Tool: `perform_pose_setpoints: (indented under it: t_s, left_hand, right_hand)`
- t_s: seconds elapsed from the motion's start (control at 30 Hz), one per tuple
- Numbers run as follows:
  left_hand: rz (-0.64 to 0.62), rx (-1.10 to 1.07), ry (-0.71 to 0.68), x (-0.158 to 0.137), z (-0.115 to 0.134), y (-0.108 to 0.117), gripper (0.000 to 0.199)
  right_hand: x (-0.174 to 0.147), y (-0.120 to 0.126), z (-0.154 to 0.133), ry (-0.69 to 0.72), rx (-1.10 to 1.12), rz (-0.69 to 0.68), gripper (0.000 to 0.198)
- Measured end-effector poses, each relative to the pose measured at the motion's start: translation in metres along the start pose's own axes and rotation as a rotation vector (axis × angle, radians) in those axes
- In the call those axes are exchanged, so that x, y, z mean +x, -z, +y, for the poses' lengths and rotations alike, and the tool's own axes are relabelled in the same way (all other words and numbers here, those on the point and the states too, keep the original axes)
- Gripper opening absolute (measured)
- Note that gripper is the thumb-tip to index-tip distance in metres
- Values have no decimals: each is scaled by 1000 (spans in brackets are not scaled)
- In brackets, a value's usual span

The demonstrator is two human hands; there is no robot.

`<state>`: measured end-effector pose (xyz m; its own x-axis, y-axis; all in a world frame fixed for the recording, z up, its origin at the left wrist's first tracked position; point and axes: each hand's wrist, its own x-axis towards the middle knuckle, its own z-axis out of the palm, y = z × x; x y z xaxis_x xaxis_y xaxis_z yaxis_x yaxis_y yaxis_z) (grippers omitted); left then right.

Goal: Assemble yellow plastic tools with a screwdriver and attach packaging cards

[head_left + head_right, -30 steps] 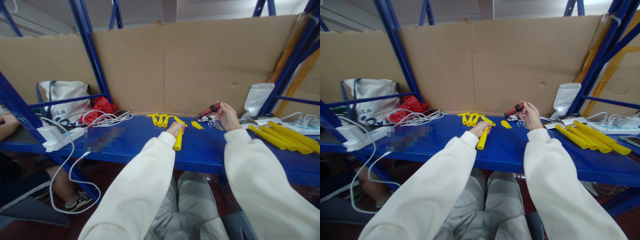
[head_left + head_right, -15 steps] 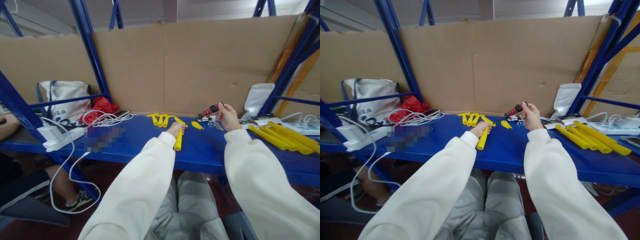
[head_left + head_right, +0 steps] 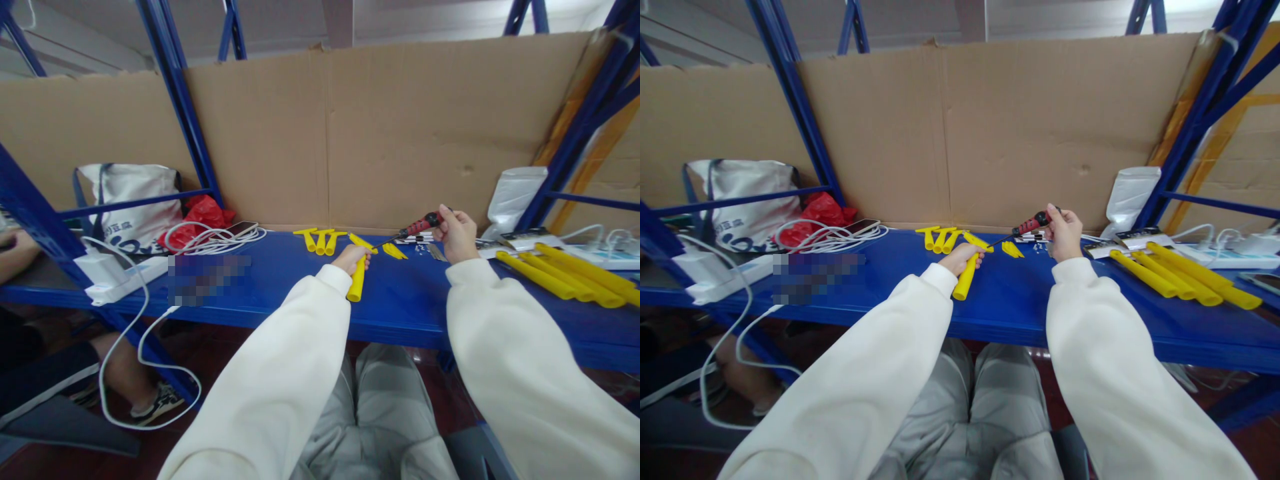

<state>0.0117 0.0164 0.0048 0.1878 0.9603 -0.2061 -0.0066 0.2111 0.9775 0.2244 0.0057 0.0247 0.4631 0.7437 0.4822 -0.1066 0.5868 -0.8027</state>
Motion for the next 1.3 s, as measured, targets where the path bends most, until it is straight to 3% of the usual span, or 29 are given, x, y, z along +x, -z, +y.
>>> perform_pose_setpoints:
  t_s: [0.17,0.4,0.5,0.7,0.8,0.9,1.03,1.13,1.3]
  left_hand:
    - [-26,-20,-4,-1,1,2,24]
    - [-30,-36,-9,1,0,3,24]
    - [-16,-19,-15,0,0,2,22]
    - [61,-38,-50,-3,1,0,24]
    - [92,-28,-81,-5,2,-1,19]
    - [132,-14,-127,-6,3,-2,13]
    - [193,38,-201,1,-1,-2,38]
    - [179,164,-332,10,-7,0,58]
    - [123,515,-508,15,-13,3,62]
  right_hand:
    - [7,5,5,60,-24,103,47]
    - [6,5,7,-39,-59,66,45]
    - [3,4,7,-168,-88,30,42]
    - [2,4,15,-574,-355,-146,32]
    - [5,5,23,-686,-493,-267,34]
    - [3,5,26,-740,-637,-295,33]
    - [-9,-1,17,-786,-815,-284,30]
    - [-19,-8,6,-806,-938,-335,32]
    - [-27,-14,-5,-797,-1098,-458,32]
